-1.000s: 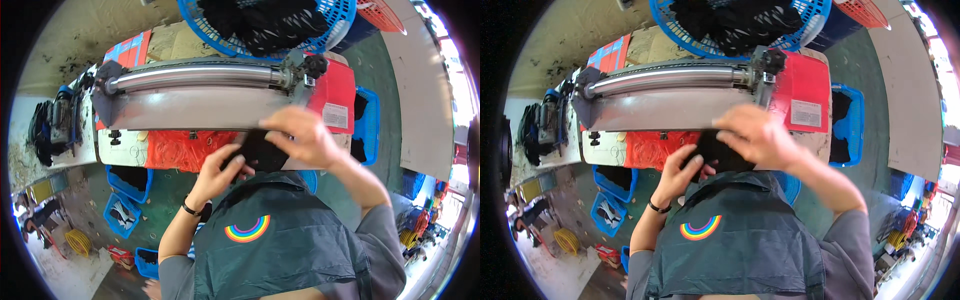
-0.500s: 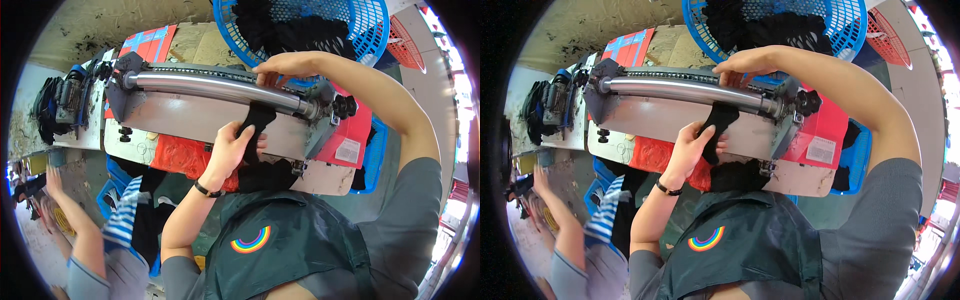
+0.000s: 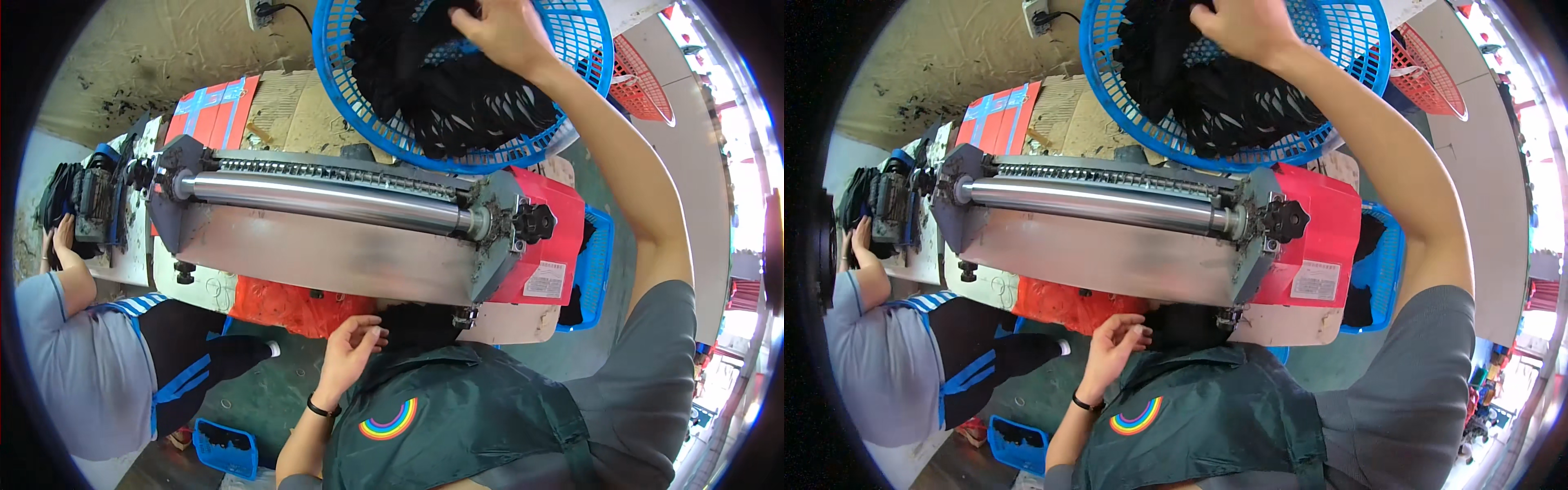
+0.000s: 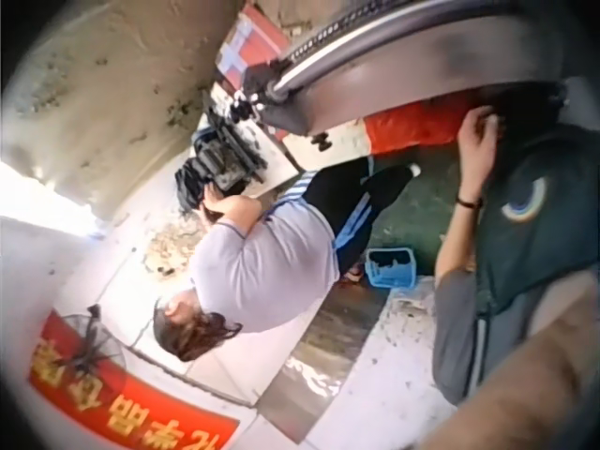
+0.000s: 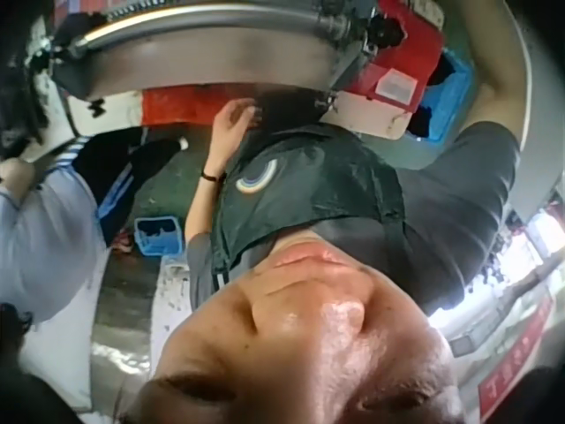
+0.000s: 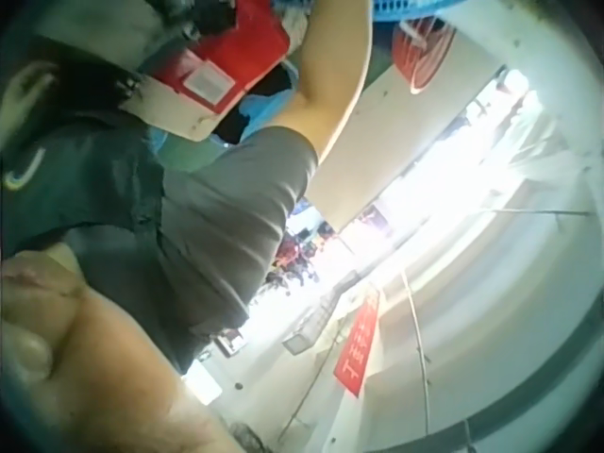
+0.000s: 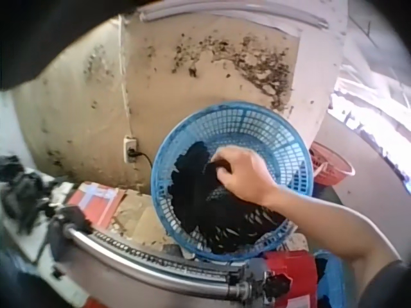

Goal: The person feeds fabric shoe parts through a roller machine, smooths them out by hand, and secures bundles of the processed pieces with rubber bands before placing them into a basket.

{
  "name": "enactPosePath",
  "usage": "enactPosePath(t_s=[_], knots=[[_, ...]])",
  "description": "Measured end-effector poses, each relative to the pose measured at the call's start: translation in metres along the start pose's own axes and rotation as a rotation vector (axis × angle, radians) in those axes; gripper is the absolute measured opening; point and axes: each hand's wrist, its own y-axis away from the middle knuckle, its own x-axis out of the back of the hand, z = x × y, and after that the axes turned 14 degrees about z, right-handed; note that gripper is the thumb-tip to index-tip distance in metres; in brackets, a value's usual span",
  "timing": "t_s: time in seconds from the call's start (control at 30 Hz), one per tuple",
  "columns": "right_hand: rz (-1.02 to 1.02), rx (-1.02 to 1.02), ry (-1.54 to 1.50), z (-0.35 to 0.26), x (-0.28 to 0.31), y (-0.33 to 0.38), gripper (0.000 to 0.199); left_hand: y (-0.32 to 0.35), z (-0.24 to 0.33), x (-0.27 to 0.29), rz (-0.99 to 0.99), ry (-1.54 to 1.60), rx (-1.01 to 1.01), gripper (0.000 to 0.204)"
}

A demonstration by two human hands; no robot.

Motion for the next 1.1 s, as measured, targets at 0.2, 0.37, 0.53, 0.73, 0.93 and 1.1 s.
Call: enactPosePath(t_s=[0.2,0.37,0.53,0.73,0.93,1.1], knots=[[-0.076,0.187,0.359,0.053,-0.054,0.076,0.019,-0.012,-0.013,-0.013,0.007,-0.192,-0.138,0.023],[-0.430,0.107,0.278,0.066,-0.089,0.167,0.022,-0.016,-0.036,-0.025,-0.044,-0.646,-0.708,0.032],[-0.367,0.092,0.179,0.044,-0.055,0.160,0.027,-0.029,-0.084,-0.046,-0.096,-0.866,-1.082,0.052],[0.114,-0.417,0.125,0.040,0.021,0.150,0.024,-0.036,-0.091,-0.048,-0.070,-0.754,-1.089,0.048],[-0.037,-0.740,-0.419,0.015,0.152,0.153,0.019,-0.037,-0.067,-0.054,-0.140,-0.641,-1.048,0.028],[-0.006,-0.896,-0.210,-0.015,0.149,0.185,0.040,-0.028,-0.056,-0.047,-0.200,-0.634,-1.172,0.016]])
